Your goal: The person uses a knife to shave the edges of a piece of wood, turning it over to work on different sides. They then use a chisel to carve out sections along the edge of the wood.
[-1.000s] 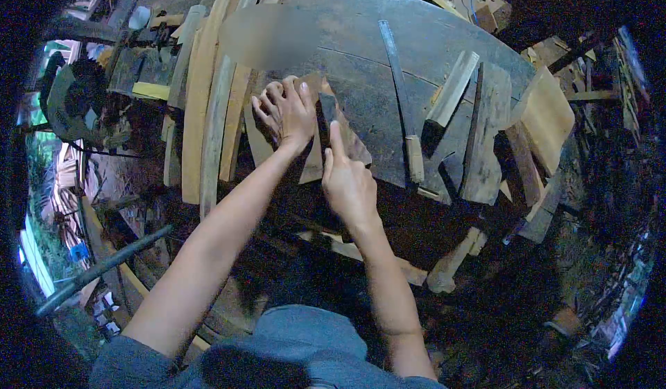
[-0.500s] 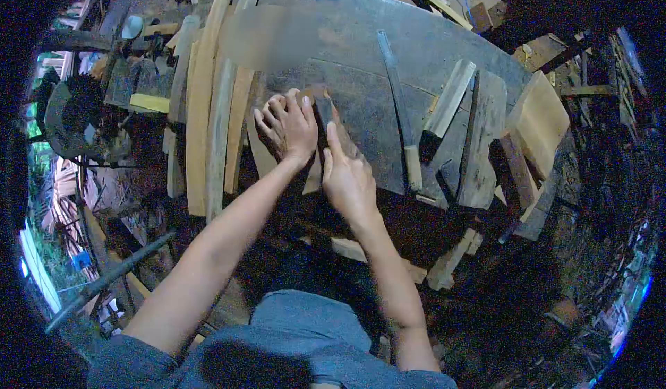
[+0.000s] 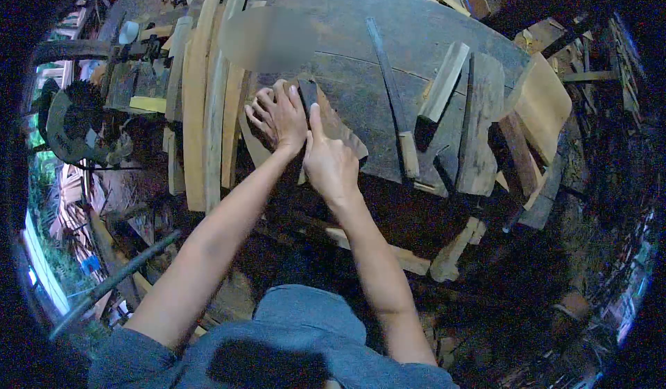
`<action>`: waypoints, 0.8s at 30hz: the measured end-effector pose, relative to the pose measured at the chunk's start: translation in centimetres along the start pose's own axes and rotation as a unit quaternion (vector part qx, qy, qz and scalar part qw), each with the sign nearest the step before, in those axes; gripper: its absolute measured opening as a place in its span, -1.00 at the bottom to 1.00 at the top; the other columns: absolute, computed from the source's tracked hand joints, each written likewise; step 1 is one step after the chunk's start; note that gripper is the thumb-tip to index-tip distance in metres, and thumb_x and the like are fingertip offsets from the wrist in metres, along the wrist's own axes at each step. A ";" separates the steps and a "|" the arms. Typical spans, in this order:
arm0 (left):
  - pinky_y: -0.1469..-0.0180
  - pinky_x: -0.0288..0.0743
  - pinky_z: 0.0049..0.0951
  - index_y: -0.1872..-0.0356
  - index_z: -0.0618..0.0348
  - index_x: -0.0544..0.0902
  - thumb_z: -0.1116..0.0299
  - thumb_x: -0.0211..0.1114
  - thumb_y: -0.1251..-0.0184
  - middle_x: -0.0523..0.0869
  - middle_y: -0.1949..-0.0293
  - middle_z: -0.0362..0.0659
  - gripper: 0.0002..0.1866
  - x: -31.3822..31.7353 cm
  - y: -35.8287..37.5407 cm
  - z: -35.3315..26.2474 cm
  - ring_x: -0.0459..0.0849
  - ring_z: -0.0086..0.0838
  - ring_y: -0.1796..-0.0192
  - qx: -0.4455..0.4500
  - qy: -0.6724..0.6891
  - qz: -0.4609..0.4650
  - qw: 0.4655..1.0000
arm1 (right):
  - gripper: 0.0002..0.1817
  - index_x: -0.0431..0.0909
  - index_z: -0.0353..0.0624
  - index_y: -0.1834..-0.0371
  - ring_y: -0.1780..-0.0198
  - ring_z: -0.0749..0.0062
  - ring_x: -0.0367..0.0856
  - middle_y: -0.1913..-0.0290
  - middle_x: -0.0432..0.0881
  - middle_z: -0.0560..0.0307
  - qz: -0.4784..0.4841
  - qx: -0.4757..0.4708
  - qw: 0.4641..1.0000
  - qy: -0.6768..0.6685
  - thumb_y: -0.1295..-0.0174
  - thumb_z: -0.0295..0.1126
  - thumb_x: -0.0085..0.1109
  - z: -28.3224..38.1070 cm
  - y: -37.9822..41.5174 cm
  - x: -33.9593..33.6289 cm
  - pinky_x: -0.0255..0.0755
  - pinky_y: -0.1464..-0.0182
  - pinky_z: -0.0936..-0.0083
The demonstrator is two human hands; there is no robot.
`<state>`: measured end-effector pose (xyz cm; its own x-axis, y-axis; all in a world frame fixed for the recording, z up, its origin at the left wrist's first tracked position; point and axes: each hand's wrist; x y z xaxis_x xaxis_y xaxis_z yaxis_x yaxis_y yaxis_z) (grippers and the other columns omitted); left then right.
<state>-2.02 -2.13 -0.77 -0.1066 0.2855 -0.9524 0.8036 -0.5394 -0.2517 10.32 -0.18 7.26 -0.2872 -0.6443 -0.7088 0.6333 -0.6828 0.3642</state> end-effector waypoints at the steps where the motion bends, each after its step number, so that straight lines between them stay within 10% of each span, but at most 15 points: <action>1: -0.48 -0.10 0.15 -0.09 -0.05 0.52 0.03 -0.01 -0.52 0.49 -0.05 0.01 -0.66 -0.1 -0.1 0.0 0.35 -0.07 -0.26 0.005 -0.002 -0.001 1.000 | -0.39 0.12 0.15 -0.56 0.42 -0.21 0.72 0.53 0.65 -0.32 -0.027 -0.008 0.999 0.020 -0.46 -0.17 -0.05 -0.3 0.2 0.5 0.58 0.38 -0.10; 5: -0.47 -0.11 0.15 -0.07 -0.03 0.51 0.05 0.00 -0.51 0.48 -0.04 0.00 -0.68 0.1 -0.1 -0.1 0.35 -0.08 -0.26 -0.010 0.008 -0.002 1.000 | -0.44 0.21 0.14 -0.52 0.46 -0.25 0.70 0.55 0.65 -0.30 -0.119 -0.072 0.988 0.060 -0.46 -0.14 -0.06 -0.4 0.9 0.9 0.59 0.41 -0.06; 22: -0.47 -0.08 0.15 -0.04 0.01 0.51 0.05 -0.03 -0.52 0.51 -0.04 0.04 -0.67 0.0 -0.1 -0.1 0.39 -0.03 -0.24 -0.010 0.016 0.004 1.000 | -0.44 0.15 0.14 -0.55 0.25 -0.35 0.65 0.41 0.64 -0.41 0.022 0.013 0.999 -0.034 -0.49 -0.22 -0.14 -0.1 0.2 0.0 0.51 0.07 -0.13; 24: -0.47 -0.08 0.16 -0.04 0.01 0.51 0.06 -0.03 -0.52 0.51 -0.04 0.05 -0.67 -0.2 0.1 -0.1 0.39 -0.02 -0.25 -0.011 0.016 0.007 1.000 | -0.44 0.14 0.15 -0.55 0.18 -0.35 0.65 0.25 0.66 -0.43 -0.139 -0.105 0.985 -0.016 -0.49 -0.22 -0.15 -0.5 -0.4 0.5 0.50 0.05 -0.14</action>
<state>-1.88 -2.13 -0.54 -0.0772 0.3045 -0.9494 0.8170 -0.5264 -0.2353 10.24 -0.07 6.43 -0.4915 -0.4548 -0.7427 0.6601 -0.7508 0.0229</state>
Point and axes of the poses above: each hand's wrist, its own y-axis away from the middle knuckle, its own x-axis out of the palm, z = x × y
